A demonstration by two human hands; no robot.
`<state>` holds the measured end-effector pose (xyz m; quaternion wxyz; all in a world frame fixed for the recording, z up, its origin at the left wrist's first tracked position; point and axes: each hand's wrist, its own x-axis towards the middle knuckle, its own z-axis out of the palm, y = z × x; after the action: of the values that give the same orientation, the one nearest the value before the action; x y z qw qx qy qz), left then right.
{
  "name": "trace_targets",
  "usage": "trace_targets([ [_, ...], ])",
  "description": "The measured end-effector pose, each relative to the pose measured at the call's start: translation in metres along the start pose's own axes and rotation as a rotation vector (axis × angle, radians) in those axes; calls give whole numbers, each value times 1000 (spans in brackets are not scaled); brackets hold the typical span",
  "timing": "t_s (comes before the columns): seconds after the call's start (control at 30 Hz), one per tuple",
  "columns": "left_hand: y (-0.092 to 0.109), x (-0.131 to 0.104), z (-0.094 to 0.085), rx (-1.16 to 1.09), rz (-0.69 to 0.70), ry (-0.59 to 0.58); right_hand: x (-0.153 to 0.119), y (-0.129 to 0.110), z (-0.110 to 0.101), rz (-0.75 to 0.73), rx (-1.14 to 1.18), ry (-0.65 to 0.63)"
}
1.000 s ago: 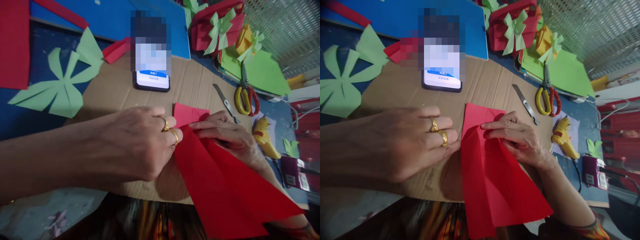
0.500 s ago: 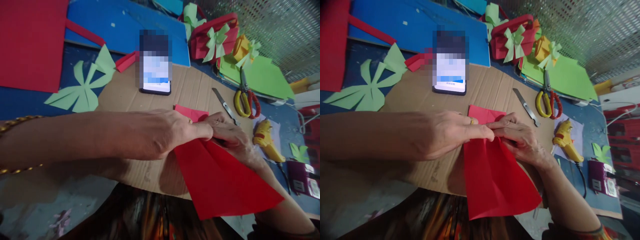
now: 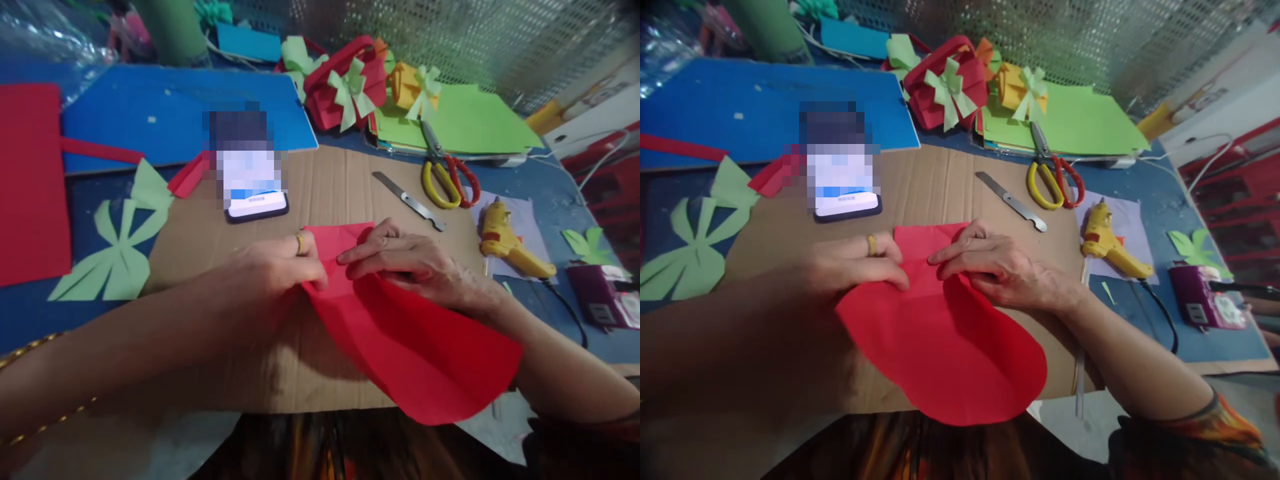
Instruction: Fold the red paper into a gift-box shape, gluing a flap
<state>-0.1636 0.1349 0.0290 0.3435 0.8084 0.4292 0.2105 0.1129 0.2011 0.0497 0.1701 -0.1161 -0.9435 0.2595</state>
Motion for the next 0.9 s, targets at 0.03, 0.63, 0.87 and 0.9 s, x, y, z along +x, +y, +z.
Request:
trace_targets([
  [0.03,0,4,-2,-17,-45,-1,0,0,0,-9,9,11],
  [0.63,19,29,-25,220,230,-94,-3,15,12,-123,82,111],
  [0.87,12,26,-22,236,266,-56,-3,15,13,-105,116,100],
  [0.9,10,27,-20,234,305,-32,-4,15,13,-105,125,104],
])
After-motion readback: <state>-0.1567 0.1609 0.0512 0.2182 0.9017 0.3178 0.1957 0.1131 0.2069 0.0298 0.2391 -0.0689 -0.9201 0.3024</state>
